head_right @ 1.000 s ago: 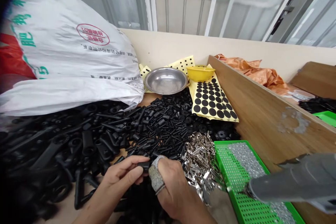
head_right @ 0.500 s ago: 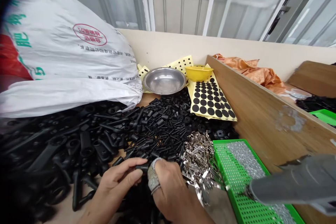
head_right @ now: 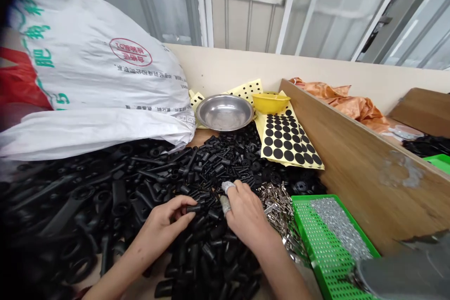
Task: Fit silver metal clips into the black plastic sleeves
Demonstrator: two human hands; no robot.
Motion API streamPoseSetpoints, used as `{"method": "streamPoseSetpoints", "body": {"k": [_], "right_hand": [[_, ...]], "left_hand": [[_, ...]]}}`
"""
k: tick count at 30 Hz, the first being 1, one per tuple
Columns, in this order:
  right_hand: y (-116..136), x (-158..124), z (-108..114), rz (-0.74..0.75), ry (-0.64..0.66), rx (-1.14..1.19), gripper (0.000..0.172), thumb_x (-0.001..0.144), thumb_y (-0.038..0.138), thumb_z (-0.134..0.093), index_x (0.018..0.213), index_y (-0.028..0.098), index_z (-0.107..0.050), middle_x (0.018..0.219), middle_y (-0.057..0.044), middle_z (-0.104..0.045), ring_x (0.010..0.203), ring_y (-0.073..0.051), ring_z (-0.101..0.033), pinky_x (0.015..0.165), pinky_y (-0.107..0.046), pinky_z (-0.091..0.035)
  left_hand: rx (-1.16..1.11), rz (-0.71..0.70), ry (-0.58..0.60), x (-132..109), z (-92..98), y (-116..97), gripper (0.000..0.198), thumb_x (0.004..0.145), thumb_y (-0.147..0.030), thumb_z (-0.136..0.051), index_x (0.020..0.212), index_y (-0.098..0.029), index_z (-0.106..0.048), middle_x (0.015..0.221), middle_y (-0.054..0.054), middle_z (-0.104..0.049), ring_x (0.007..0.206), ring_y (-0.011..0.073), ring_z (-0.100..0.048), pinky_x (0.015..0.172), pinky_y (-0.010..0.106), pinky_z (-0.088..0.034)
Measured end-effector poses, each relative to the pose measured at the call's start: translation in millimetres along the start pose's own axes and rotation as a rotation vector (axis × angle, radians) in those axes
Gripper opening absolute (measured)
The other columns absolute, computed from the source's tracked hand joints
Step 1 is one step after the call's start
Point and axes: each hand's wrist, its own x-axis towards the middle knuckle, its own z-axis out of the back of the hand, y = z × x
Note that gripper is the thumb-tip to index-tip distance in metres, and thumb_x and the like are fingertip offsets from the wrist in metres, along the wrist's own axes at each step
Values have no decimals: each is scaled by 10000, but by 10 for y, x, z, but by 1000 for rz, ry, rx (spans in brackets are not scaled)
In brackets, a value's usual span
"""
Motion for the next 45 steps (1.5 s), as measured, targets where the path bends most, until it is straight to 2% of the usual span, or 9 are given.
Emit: {"method": "streamPoseSetpoints", "body": {"k": [4,9,12,16,20,30,37,42,45], "right_hand": [[-71,159,-176,-9,26,-120,197,776,51,-467,900,158,-575,936,-117,-561,886,-266,-471,702,-363,-393],[-87,169,-208,-3,36,-168,230,724,6,-460,855,161,-568,917,-106,-562,869,-262,-461,691,-360,-367],[-117,166,-193,-2,38,-173,241,725,-15,-443,833,166,-558,901,-93,-562,870,-253,-461,690,-347,-353],[-181,146,-195,-16,41,-158,229,730,-19,-457,829,167,-546,897,-81,-560,869,-235,-466,696,-326,-344],[-197,99,-162,-9,40,-113,216,768,22,-458,907,159,-552,917,-71,-556,873,-214,-467,710,-313,-356],[-75,188,-139,112,71,-70,61,760,165,-542,787,182,-594,936,-71,-548,926,-240,-431,731,-354,-356],[-166,183,-134,94,38,-42,172,733,22,-459,776,170,-536,907,-66,-542,873,-208,-435,713,-318,-358],[-138,31,81,131,-60,118,224,738,-19,-415,805,183,-484,903,-51,-514,858,-192,-429,751,-319,-374],[-75,-39,175,186,-63,165,325,624,-79,-384,798,181,-472,916,-56,-505,867,-199,-425,765,-339,-378]], "left_hand": [[241,-164,61,44,105,78,233,743,-112,-492,907,-185,-639,886,43,-676,821,205,-624,727,291,-484],[515,-266,118,156,223,173,325,812,-37,-358,986,-178,-593,970,44,-671,899,161,-622,812,244,-480],[649,-282,101,286,220,225,371,804,21,-329,993,-152,-597,1042,85,-641,973,203,-576,868,309,-454],[769,-266,112,407,133,215,362,736,79,-367,858,-134,-633,885,119,-636,870,278,-553,747,392,-473],[828,-248,110,430,86,173,373,695,118,-367,781,-128,-633,810,124,-621,818,277,-547,699,376,-467],[575,-256,73,384,186,165,276,816,-99,-435,1046,-146,-580,959,78,-615,881,206,-588,802,308,-463],[296,-226,95,313,152,10,270,768,-127,-487,975,-168,-655,843,34,-667,709,161,-619,633,233,-477],[92,-211,125,274,72,-68,257,766,-139,-517,965,-175,-676,880,41,-693,736,174,-623,677,253,-477],[54,-233,128,245,42,-101,265,762,-126,-531,977,-183,-676,921,46,-689,834,192,-622,789,287,-470]]}}
